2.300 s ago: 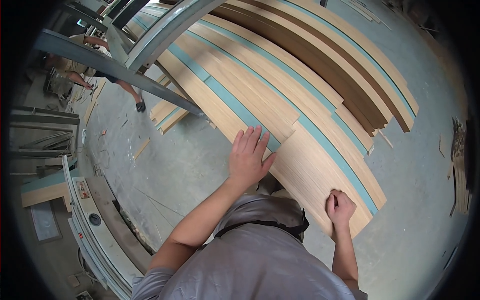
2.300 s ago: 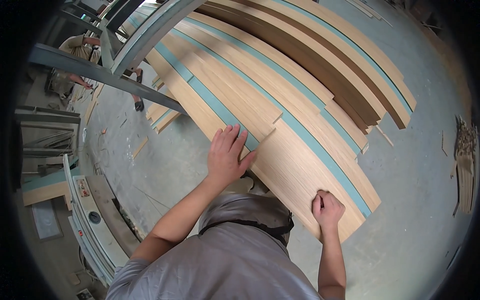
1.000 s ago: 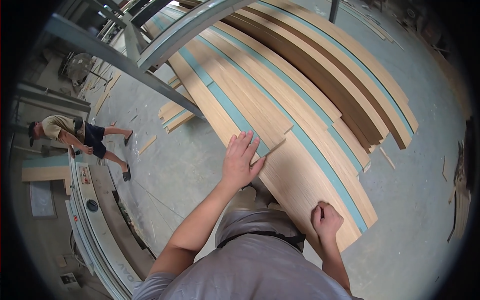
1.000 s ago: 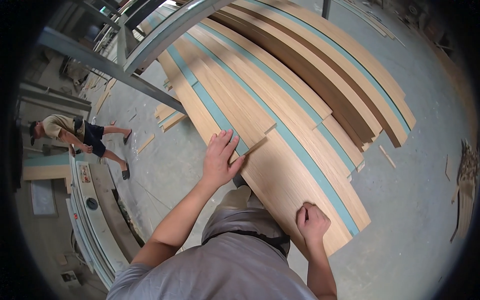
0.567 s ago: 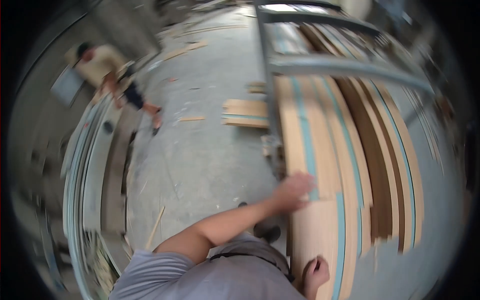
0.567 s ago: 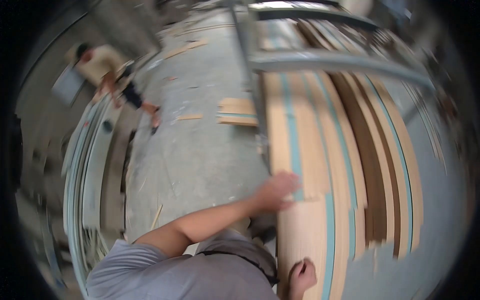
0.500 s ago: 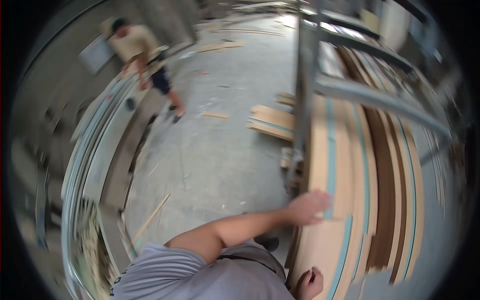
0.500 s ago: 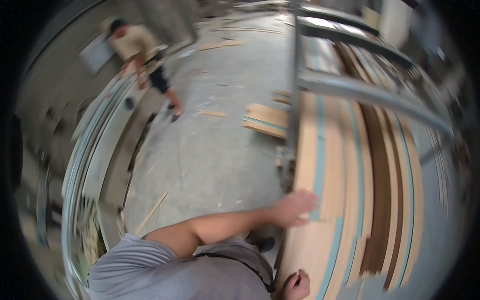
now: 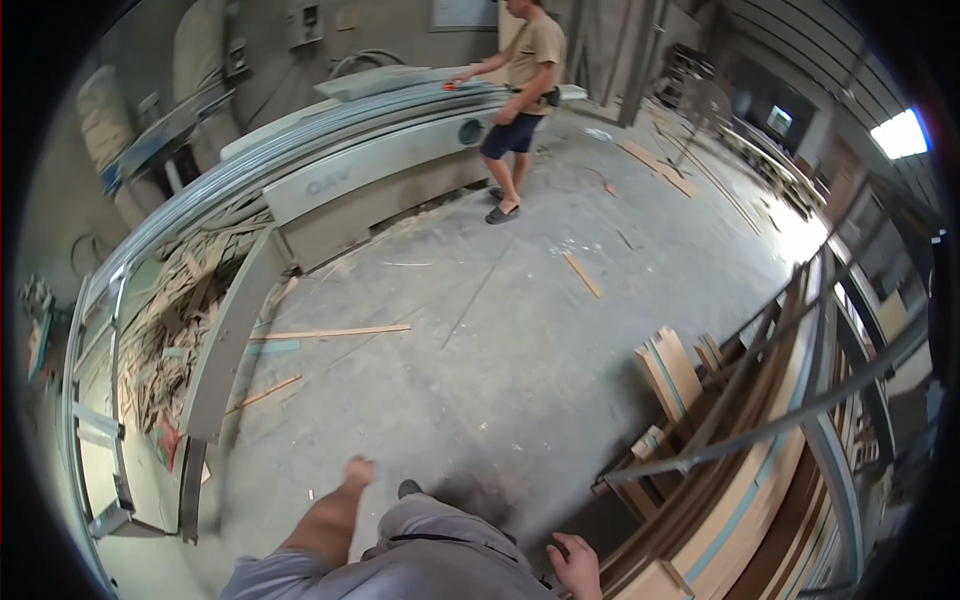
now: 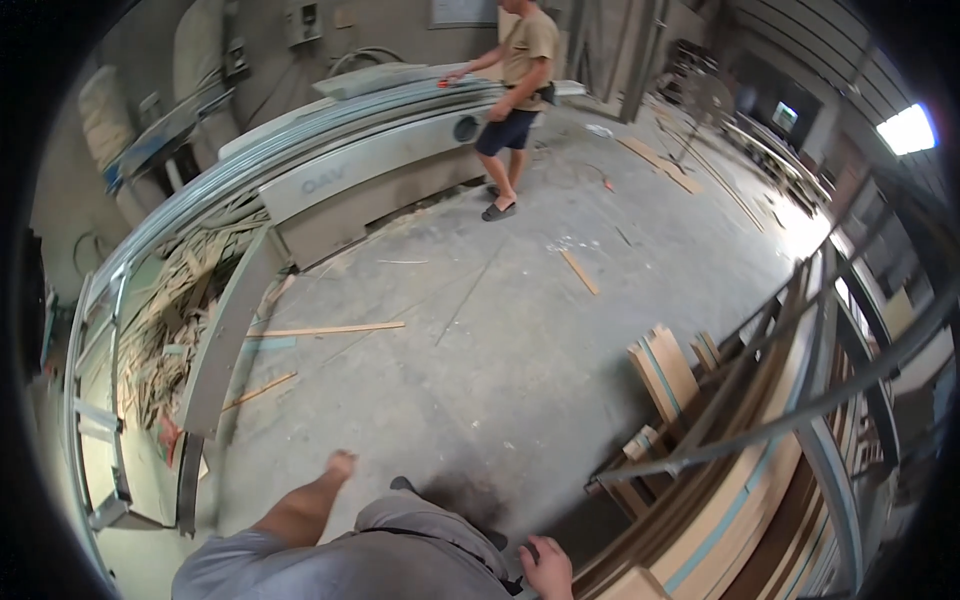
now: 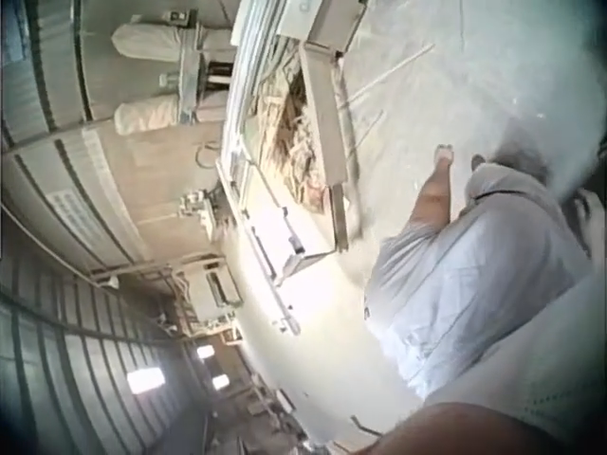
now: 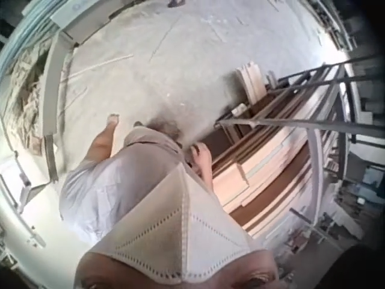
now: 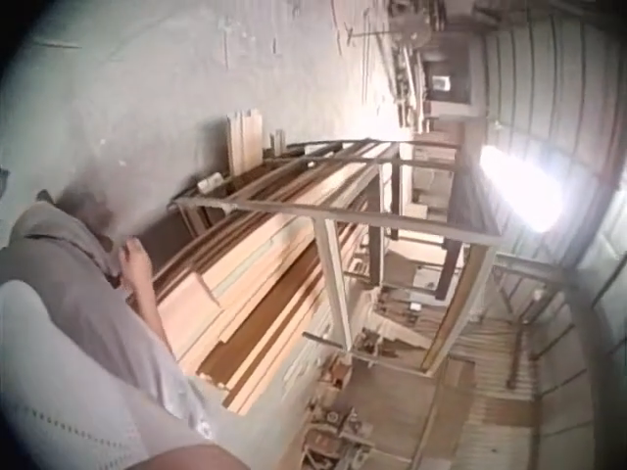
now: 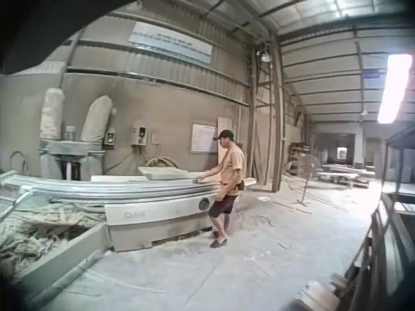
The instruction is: Picking up a thin wood strip and aligning it against a guide on a sliding table saw for processing.
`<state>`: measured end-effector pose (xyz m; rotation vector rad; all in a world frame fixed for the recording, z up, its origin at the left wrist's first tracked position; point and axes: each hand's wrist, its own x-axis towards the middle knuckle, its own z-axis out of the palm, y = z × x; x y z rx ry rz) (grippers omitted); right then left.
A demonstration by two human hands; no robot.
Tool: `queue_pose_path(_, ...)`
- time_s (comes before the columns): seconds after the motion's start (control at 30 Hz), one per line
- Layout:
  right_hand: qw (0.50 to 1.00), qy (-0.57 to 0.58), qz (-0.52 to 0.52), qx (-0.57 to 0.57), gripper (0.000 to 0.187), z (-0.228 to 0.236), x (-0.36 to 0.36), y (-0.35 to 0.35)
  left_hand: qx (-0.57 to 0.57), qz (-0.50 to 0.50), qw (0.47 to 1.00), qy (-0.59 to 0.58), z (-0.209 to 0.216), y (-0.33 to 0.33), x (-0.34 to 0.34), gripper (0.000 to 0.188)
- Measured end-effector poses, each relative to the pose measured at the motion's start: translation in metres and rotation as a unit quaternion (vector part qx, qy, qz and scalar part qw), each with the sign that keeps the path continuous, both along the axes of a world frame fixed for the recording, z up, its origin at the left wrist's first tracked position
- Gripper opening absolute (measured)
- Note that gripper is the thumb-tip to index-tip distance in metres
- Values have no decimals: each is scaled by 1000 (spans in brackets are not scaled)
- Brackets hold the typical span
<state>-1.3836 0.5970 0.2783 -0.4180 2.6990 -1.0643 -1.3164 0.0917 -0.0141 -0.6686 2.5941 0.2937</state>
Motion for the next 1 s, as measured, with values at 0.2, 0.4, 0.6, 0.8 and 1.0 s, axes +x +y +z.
queue_pose_path(0.2,980,-197,-1,-14,37,-92,-72,-86,180,365,911,71,48,-104,202,39)
queue_pose_path(0.4,942,-308,61,115,31,-288,-79,-97,290,711,627,135,30,-72,277,21)
queue_pose_path(0.6,807,-229,425,341,34,-267,-84,-141,421,697,557,164,22,-38,225,30)
queue_pose_path(0.8,897,-202,373,126,31,-324,-176,-188,429,634,636,100,26,-98,157,34)
queue_pose_path(1.0,897,-439,17,40,29,-293,-280,-355,335,559,745,142,28,-206,69,39)
